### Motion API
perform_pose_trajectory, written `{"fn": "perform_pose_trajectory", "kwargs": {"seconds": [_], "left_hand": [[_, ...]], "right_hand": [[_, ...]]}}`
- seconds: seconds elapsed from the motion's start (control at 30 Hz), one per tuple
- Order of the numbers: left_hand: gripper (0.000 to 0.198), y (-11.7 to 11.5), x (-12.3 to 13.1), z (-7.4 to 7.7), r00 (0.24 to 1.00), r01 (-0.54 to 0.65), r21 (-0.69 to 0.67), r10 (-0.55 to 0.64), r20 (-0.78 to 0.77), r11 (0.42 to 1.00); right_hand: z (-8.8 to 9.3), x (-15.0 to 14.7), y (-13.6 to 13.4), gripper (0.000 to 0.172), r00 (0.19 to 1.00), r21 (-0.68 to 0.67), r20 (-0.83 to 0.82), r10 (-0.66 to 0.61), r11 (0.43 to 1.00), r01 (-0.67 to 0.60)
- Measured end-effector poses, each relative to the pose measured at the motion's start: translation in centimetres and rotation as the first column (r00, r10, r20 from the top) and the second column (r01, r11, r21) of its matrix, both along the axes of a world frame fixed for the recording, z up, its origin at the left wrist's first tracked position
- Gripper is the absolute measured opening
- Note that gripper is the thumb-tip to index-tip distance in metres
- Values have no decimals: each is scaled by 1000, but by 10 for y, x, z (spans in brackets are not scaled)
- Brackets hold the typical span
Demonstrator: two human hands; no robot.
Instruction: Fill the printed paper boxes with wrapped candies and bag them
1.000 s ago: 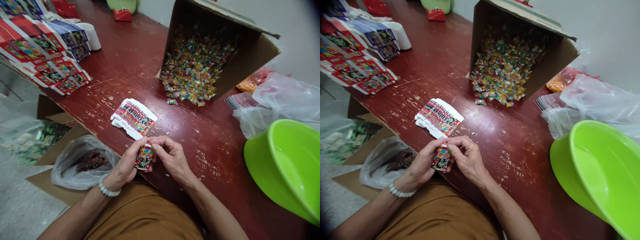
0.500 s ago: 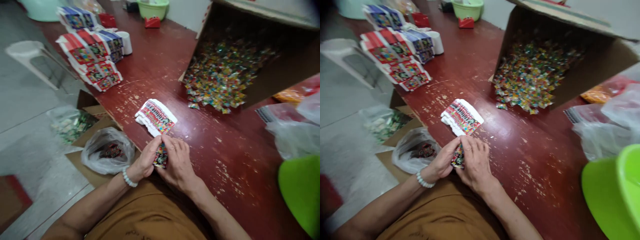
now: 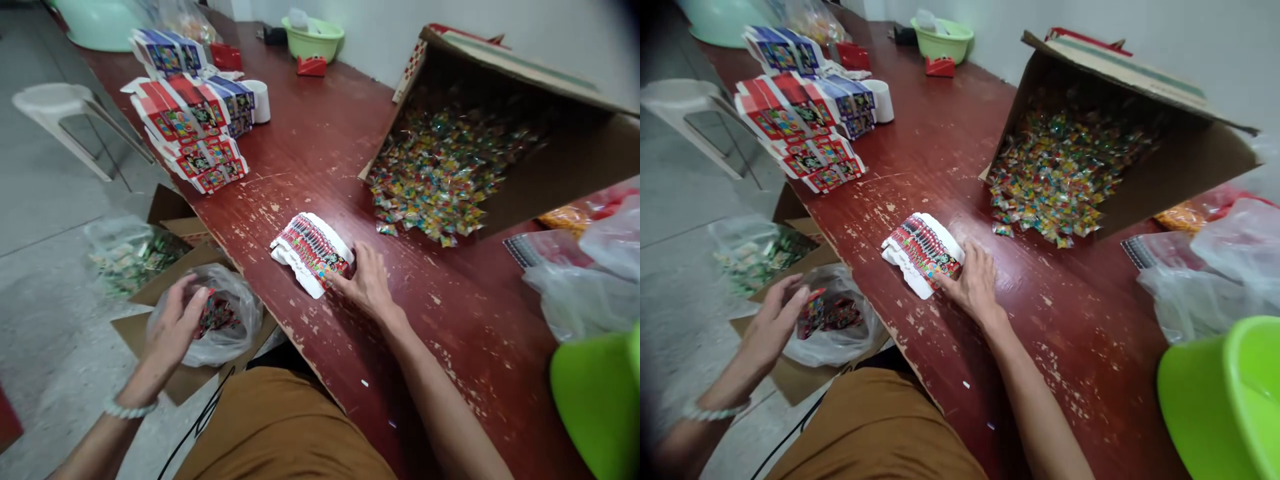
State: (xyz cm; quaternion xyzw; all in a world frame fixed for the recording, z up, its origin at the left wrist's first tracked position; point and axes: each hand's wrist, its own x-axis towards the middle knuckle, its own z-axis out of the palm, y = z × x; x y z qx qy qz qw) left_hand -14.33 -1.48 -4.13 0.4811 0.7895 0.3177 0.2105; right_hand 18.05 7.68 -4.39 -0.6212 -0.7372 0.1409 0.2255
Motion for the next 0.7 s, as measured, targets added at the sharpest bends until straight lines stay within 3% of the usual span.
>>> {"fn": "perform_pose_trajectory", "kwargs": {"seconds": [0.1,0.2,0.33,0.43,0.5,0.57,0.63,0.7], "left_hand": [[50,8,-4,-10,970,108,82,-87,-225,991],[48,21,31,-5,923,288,233,-204,-326,929],[43,39,83,8,883,418,328,-293,-368,847],[42,47,103,19,876,471,382,-368,-313,795],[45,48,109,28,878,477,375,-451,-159,795],[49,47,114,37,820,502,293,-556,137,813],[50,46,121,45,646,573,187,-581,495,798],[46,45,129,49,434,638,135,-499,750,758]], "right_hand": [[-6,4,16,93,995,-61,90,-40,997,46],[-13,-3,13,83,995,-43,56,-81,996,84],[-21,-5,4,72,961,67,-208,-184,977,201],[-15,3,-3,48,810,-12,-542,-223,966,258],[-3,11,-11,35,633,-171,-737,-237,972,164],[12,16,-21,29,475,-259,-851,-226,966,-5],[24,18,-32,27,374,-259,-906,-199,959,-117],[31,17,-39,26,318,-255,-927,-200,956,-142]]}}
